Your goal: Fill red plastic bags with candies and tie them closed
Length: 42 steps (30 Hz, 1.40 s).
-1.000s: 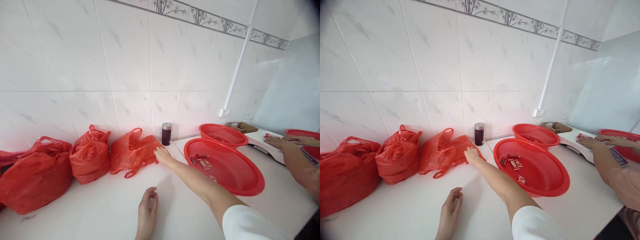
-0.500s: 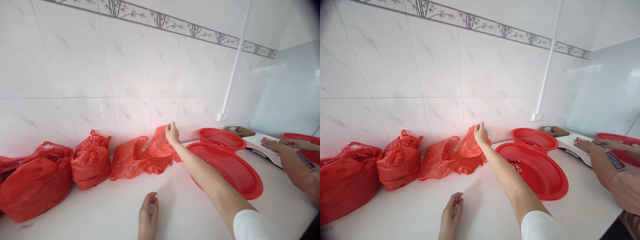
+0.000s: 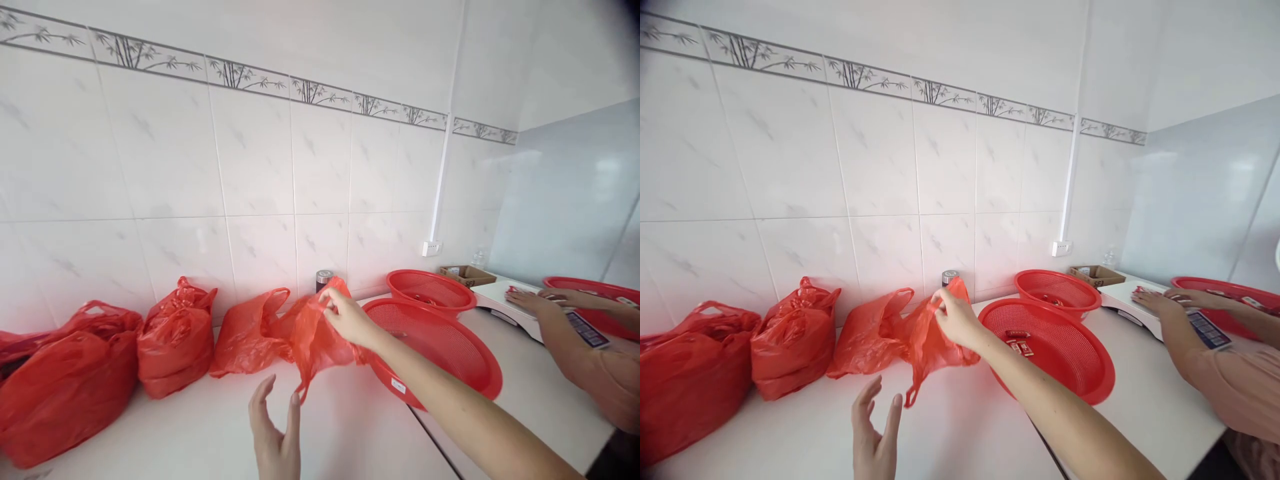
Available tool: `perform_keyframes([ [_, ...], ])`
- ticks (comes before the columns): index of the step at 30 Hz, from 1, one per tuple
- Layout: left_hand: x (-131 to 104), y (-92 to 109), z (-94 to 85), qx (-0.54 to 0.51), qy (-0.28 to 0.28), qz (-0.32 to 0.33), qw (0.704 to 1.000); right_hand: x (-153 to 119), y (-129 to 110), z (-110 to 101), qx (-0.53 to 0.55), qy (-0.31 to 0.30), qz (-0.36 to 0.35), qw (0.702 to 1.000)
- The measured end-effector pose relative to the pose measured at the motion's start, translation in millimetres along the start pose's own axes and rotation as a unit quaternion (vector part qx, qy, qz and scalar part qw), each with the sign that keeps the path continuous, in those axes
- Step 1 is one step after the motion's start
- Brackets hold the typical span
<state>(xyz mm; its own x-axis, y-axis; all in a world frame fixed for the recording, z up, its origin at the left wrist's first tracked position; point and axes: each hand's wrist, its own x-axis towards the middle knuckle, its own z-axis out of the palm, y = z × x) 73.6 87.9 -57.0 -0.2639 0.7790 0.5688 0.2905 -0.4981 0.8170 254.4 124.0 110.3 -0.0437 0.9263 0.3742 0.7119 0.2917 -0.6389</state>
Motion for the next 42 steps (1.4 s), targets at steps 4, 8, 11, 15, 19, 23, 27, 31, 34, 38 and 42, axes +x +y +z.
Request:
perform_keyframes([
  [4,5,24,5.5,0.215,-0.063,0.158,0.962,-53,-10,31,0.193,-0.110,0.040,0.974],
  [8,18,-9,-15.9,0.389,-0.111,0.108,0.908,-87,-7,32,0.326,-0.154,0.074,0.930],
  [11,36,-30,-54.8,0.411,-0.155,0.019,0.898,-90,14,9,0.322,-0.155,0.091,0.930],
  [15,53,-10,-86.3,0.379,-0.256,-0.043,0.889,-84,35,-15,0.108,-0.041,0.077,0.990],
  [19,45,33,-76.5,0.241,-0.342,-0.106,0.902,-94,11,-5,-0.088,0.092,-0.041,0.991],
  [23,38,63,-73.7,0.096,-0.372,-0.174,0.906,-114,-15,18,-0.102,-0.111,-0.161,0.975],
  [27,40,70,-96.3,-0.108,-0.408,-0.285,0.861,-120,6,19,-0.173,-0.322,-0.078,0.928],
  [31,39,59,-111.3,-0.245,-0.324,-0.420,0.811,-116,41,-9,0.047,-0.470,0.037,0.880],
  [34,32,49,-109.2,-0.251,-0.296,-0.444,0.807,-112,65,-43,0.190,-0.285,0.062,0.937],
  [38,21,42,-105.2,-0.271,-0.267,-0.461,0.802,-121,96,-76,-0.061,-0.145,0.160,0.974],
  [42,14,38,-101.7,-0.283,-0.226,-0.481,0.798,-137,108,-74,-0.156,-0.187,0.176,0.954],
])
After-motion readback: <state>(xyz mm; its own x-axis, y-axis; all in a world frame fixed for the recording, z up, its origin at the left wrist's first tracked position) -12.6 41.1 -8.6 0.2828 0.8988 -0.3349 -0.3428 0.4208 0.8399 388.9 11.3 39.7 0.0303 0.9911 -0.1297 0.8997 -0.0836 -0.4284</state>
